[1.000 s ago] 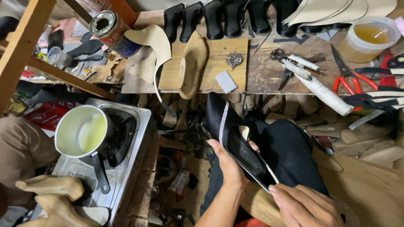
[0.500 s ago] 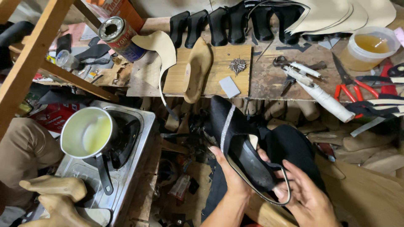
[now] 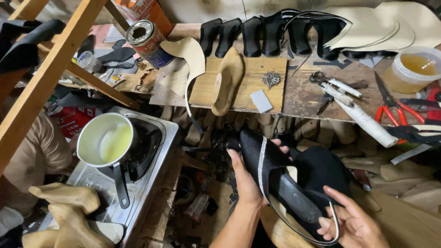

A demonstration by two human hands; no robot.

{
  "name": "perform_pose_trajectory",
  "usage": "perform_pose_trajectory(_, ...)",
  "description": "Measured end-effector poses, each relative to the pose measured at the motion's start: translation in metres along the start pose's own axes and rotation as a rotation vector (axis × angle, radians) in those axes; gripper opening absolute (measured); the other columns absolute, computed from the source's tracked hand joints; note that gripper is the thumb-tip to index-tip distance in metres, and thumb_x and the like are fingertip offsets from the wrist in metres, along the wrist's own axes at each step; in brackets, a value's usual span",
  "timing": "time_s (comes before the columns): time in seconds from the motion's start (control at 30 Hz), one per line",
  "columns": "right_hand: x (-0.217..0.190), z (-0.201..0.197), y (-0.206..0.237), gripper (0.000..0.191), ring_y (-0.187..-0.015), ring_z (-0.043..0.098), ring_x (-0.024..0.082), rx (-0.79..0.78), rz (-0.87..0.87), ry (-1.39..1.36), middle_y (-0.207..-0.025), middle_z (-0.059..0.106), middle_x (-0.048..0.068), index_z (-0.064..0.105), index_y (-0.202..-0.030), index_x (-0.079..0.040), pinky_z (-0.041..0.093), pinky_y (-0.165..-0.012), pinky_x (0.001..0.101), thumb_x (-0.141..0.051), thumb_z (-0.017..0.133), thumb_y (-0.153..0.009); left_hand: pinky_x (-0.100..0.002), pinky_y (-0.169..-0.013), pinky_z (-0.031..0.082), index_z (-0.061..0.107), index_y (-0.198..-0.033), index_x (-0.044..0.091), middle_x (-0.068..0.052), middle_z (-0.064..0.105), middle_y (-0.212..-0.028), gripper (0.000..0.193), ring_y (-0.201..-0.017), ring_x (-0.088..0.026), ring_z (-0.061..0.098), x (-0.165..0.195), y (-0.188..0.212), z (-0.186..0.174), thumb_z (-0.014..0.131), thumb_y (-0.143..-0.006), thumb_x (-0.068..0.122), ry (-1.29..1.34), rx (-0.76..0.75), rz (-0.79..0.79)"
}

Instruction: The person repairs a black high-heeled shoe by applying a sole piece, hammering nails into the heel, and attaching a decorative strip to the upper. They use a hammer, nails, and a stapler-like tool to secure components on a wooden last.

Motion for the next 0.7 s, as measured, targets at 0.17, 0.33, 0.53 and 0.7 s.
perform_pose_trajectory(0.17,0.001,0.014,0.002,0.089,-0.074,0.073,0.027,0.192,0.003,0.338,-0.095,0.068,0.017,0.039,-0.156,-0.012,0.062,-0.07,0.0434,0.012,0.071,-0.077,-0.044,-0.086,0.058,0.057,-0.126,-0.001,-0.02,0.071,-0.111,0.097,-0.098,-0.031,0.07,-0.009,-0.002,-0.011,0.02,-0.092,0.082,-0.043,0.207,0.022)
perform_pose_trajectory(0.33,0.0,0.035,-0.005,0.082,-0.069,0.069,0.025,0.267,0.078,0.348,-0.095,0.066,0.013,0.045,-0.154,-0.013,0.058,-0.063,0.0408,0.007,0.074,-0.08,-0.043,-0.084,0.059,0.058,-0.124,0.0,-0.019,0.071,-0.11,0.094,-0.096,-0.031,0.07,-0.01,-0.001,-0.017,0.021,-0.092,0.08,-0.06,0.223,0.033)
perform_pose_trajectory(0.53,0.004,0.029,-0.023,0.08,-0.085,0.069,0.014,0.277,-0.137,0.717,-0.097,0.079,0.015,0.046,-0.152,-0.013,0.053,-0.077,0.0277,0.003,0.078,-0.08,-0.043,-0.089,0.057,0.053,-0.134,-0.001,-0.022,0.068,-0.12,0.098,-0.104,-0.032,0.069,0.0,-0.004,-0.002,0.025,-0.093,0.083,0.019,0.05,-0.005)
perform_pose_trajectory(0.7,-0.018,0.009,-0.047,0.087,-0.07,0.072,0.017,0.333,-0.16,0.517,-0.092,0.076,0.014,0.046,-0.156,-0.015,0.058,-0.065,0.0339,0.001,0.08,-0.077,-0.039,-0.111,0.048,0.045,-0.149,0.008,-0.012,0.058,-0.148,0.087,-0.134,-0.026,0.059,-0.004,0.001,0.01,0.032,-0.089,0.07,0.101,0.071,-0.045)
Point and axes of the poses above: each hand's wrist, its own y-axis away from the middle knuckle, its own z-axis out of the palm, x = y × z, the point moved 1 cm from there along -y, towards the middle knuckle
